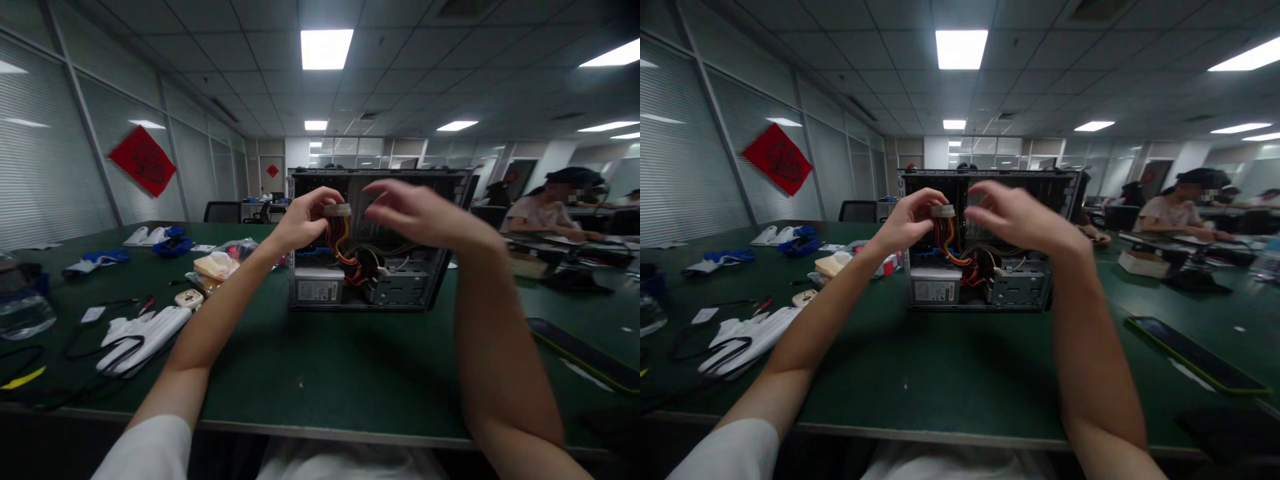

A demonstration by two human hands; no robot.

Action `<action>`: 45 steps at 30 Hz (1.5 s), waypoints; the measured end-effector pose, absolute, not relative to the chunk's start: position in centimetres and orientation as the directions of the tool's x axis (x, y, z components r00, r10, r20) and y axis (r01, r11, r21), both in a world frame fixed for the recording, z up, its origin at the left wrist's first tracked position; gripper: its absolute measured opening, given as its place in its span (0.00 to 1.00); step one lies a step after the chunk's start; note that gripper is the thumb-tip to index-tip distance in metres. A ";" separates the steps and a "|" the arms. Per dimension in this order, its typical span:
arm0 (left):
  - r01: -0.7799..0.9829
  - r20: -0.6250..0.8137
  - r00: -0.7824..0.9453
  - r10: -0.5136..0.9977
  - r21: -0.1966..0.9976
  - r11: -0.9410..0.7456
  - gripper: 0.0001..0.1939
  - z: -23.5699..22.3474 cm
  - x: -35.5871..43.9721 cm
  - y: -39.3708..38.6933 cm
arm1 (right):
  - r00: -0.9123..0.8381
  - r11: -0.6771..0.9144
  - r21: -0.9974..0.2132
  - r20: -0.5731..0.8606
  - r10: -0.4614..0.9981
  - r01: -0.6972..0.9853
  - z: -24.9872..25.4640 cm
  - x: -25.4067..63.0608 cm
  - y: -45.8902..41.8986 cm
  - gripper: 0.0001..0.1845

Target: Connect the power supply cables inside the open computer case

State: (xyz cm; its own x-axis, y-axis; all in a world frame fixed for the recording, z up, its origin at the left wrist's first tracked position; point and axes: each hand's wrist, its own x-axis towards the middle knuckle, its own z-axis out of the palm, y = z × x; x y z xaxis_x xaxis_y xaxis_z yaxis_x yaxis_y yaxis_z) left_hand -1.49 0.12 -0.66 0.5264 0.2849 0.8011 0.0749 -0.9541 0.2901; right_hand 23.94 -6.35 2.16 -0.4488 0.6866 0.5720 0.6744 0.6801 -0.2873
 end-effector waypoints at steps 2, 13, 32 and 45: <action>0.180 0.842 0.479 0.247 0.181 -0.967 0.20 -0.8 -1.7 0.3 | -0.571 0.730 -0.344 0.460 0.679 0.591 0.8 21.9 -3.7 0.23; 0.211 0.796 0.539 0.275 0.188 -0.959 0.34 -1.4 -1.9 2.5 | -0.540 0.680 -0.663 0.464 0.702 0.314 -0.4 20.5 -1.7 0.18; -0.144 0.587 0.536 0.607 0.772 -0.619 0.24 -1.3 -0.7 2.3 | -0.477 0.725 -0.677 0.599 0.643 0.129 -0.5 21.0 -0.3 0.20; -0.080 0.565 0.603 0.563 0.746 -0.662 0.29 -1.0 -0.9 2.0 | -0.455 0.623 -0.752 0.488 0.745 0.213 -0.3 21.0 -1.5 0.17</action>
State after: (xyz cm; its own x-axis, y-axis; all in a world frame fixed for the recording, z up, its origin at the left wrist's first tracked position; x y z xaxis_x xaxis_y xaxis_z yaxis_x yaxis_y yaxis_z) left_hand -0.92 2.04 -0.99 0.6034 0.5632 0.5646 -0.0800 -0.6616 0.7456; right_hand 21.03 -1.47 -0.29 -0.4551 0.7447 0.4882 0.2129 0.6233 -0.7524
